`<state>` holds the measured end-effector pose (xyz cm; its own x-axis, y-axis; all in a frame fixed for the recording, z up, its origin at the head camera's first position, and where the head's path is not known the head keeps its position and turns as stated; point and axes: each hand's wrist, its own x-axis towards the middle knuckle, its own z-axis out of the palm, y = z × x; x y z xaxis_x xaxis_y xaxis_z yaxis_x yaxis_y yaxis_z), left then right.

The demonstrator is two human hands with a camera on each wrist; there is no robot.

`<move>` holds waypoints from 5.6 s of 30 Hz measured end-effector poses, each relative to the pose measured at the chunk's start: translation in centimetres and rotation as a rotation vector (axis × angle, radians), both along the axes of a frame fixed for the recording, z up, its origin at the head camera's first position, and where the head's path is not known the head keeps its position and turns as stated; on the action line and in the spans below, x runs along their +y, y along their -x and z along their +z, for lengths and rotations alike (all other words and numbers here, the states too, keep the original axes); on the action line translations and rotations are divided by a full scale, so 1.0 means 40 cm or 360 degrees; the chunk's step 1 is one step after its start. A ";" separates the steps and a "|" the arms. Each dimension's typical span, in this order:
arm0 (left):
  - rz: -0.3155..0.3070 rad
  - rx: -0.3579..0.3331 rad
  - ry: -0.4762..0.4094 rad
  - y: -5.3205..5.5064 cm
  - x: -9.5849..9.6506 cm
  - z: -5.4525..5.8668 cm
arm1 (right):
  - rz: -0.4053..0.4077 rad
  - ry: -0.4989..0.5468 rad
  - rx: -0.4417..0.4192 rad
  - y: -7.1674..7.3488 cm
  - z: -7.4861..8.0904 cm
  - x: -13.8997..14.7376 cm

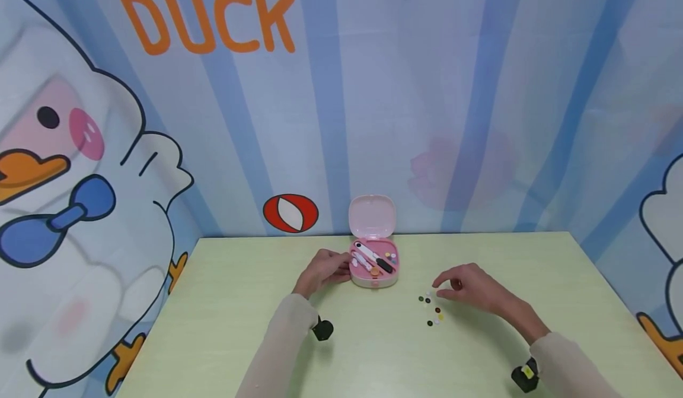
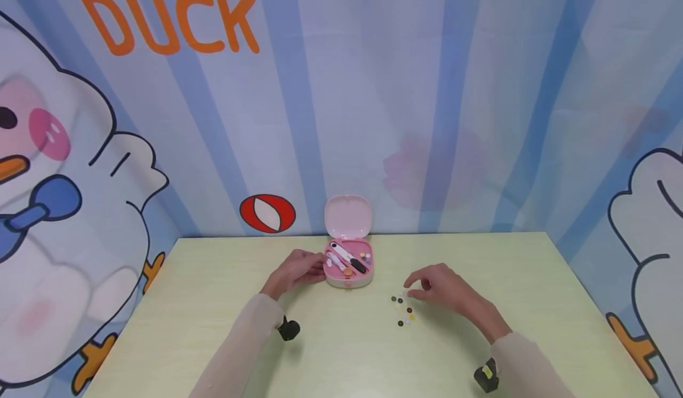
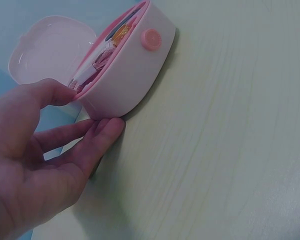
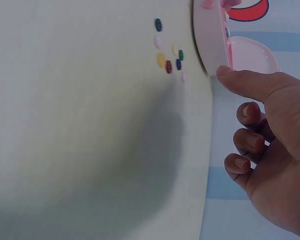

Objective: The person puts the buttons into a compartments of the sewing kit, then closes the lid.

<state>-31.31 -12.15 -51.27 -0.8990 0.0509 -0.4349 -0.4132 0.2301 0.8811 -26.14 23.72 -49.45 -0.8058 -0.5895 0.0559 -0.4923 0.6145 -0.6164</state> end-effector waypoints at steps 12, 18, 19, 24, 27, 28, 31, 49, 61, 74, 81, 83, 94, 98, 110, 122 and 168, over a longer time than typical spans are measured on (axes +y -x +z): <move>-0.0003 0.0010 -0.0016 -0.001 0.002 -0.002 | 0.0080 0.0028 -0.0008 -0.072 -0.061 0.008; -0.0012 0.0024 -0.0011 -0.002 0.000 -0.005 | 0.0082 0.0068 0.0010 -0.087 -0.076 0.015; -0.0012 0.0023 -0.0011 -0.002 0.000 -0.006 | 0.0080 0.0073 0.0007 -0.088 -0.080 0.016; -0.0013 0.0025 -0.0001 -0.003 0.000 -0.008 | 0.0064 0.0085 -0.0005 -0.093 -0.093 0.019; -0.0008 0.0024 0.0003 -0.004 0.000 -0.007 | 0.0063 0.0101 0.0000 -0.094 -0.095 0.019; -0.0007 0.0024 -0.0001 -0.004 0.001 -0.006 | 0.0062 0.0103 0.0006 -0.095 -0.095 0.018; -0.0007 0.0024 -0.0016 -0.005 0.000 -0.005 | 0.0055 0.0110 0.0019 -0.096 -0.094 0.016; -0.0011 0.0007 -0.0032 0.003 0.000 -0.012 | 0.0046 0.0128 0.0052 -0.105 -0.082 0.012; -0.0007 0.0015 -0.0014 0.002 0.001 -0.013 | 0.0062 0.0136 0.0087 -0.112 -0.088 0.020; -0.0009 0.0012 -0.0003 0.001 0.001 -0.011 | 0.0148 0.0149 0.0072 -0.118 -0.086 0.023; -0.0001 0.0004 0.0013 0.006 0.001 -0.016 | 0.0170 0.0120 0.0099 -0.113 -0.082 0.025; -0.0004 0.0005 0.0008 0.004 0.000 -0.015 | 0.0171 0.0116 0.0107 -0.112 -0.082 0.026; -0.0006 0.0015 -0.0025 0.000 -0.001 -0.009 | 0.0172 0.0077 0.0062 -0.096 -0.069 0.016; -0.0009 0.0012 -0.0018 0.002 -0.001 -0.011 | 0.0178 0.0067 0.0009 -0.080 -0.050 0.008; -0.0012 0.0009 -0.0016 0.002 -0.004 -0.012 | 0.0212 -0.0020 0.0028 0.004 0.004 -0.019; -0.0013 0.0011 -0.0039 -0.001 -0.005 -0.010 | 0.0139 0.0042 -0.0018 0.081 0.036 -0.086; -0.0032 0.0021 -0.0040 -0.002 0.000 -0.009 | -0.0307 0.0020 -0.0232 0.244 0.011 -0.246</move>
<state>-31.21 -12.16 -51.64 -0.9035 0.0799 -0.4212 -0.3968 0.2158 0.8922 -35.89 13.90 -49.01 -0.9035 -0.4240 -0.0627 -0.2719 0.6802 -0.6807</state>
